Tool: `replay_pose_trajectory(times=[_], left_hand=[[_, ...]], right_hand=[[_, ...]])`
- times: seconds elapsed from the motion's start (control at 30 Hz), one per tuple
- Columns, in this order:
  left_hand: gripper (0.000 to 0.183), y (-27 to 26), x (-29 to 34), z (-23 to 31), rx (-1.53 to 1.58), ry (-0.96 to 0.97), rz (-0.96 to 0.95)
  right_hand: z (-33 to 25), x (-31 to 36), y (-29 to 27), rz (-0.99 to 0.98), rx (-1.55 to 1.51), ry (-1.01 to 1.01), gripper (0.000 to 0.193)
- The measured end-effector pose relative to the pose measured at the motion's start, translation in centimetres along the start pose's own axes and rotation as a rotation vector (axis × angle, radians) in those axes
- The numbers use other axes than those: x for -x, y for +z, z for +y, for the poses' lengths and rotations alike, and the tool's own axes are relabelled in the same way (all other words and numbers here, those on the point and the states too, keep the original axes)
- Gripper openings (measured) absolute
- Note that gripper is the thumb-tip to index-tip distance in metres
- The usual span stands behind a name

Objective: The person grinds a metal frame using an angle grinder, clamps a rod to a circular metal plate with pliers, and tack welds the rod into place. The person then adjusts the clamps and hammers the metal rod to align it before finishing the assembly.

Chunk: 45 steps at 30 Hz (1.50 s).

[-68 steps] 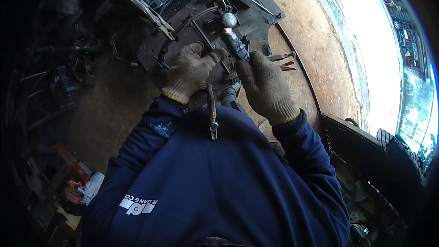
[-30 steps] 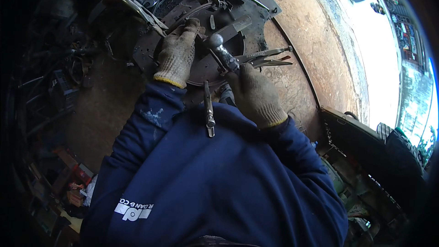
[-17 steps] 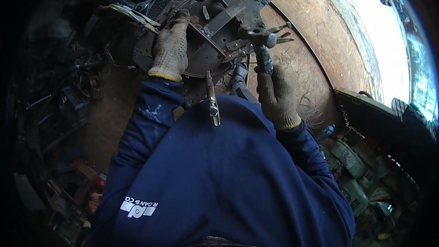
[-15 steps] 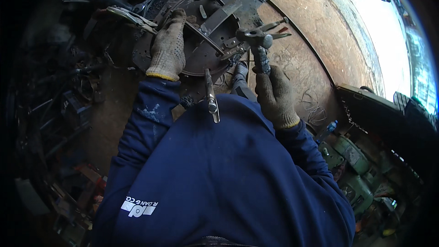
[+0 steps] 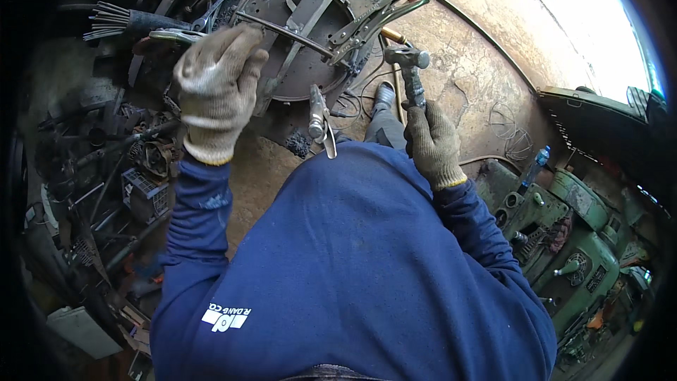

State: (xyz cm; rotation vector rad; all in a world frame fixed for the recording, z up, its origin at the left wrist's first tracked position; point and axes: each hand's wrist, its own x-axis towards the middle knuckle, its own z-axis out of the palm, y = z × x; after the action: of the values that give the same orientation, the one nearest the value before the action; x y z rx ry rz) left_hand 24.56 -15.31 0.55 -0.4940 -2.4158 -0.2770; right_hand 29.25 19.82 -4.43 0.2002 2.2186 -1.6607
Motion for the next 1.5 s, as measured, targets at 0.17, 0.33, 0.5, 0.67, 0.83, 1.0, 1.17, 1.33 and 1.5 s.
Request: replay_pose_trajectory(times=[0.17, 0.33, 0.5, 0.67, 0.83, 1.0, 1.17, 1.33, 1.5], left_hand=[[0.027, 0.6, -3.1, -0.6, 0.043, 0.117, -0.126], [0.027, 2.3, -3.8, -1.8, 0.191, 0.147, -0.356], [0.024, 2.6, -3.8, -2.4, 0.285, 0.052, -0.407], [0.025, 2.8, -4.1, -2.4, 0.278, 0.056, -0.425], [0.025, 2.9, -4.5, -2.5, 0.242, 0.085, -0.41], [0.024, 3.0, -3.8, -2.5, 0.279, 0.03, -0.405], [0.024, 3.2, -3.4, -2.8, 0.246, 0.049, -0.391], [0.026, 3.5, -3.2, -3.0, 0.263, 0.064, -0.37], [0.025, 3.2, -3.2, -2.7, 0.267, 0.044, -0.387]], right_hand=[[1.3, -0.3, -0.7, -0.035, 0.024, -0.103, 0.03], [2.5, -3.1, -2.3, -0.123, 0.45, -0.576, 0.038], [0.3, -6.6, -1.9, -0.345, 0.572, -0.704, 0.046], [-0.9, -8.6, -0.3, -0.389, 0.5, -0.878, 0.045], [-1.5, -9.9, 0.5, -0.395, 0.577, -0.94, 0.041], [-2.0, -9.4, 1.5, -0.334, 0.682, -0.797, 0.035], [-3.1, -7.0, 0.9, -0.272, 0.589, -0.983, 0.039], [-2.3, -7.9, 1.7, -0.256, 0.61, -0.967, 0.039], [-2.1, -7.7, 2.0, -0.238, 0.598, -0.999, 0.04]])
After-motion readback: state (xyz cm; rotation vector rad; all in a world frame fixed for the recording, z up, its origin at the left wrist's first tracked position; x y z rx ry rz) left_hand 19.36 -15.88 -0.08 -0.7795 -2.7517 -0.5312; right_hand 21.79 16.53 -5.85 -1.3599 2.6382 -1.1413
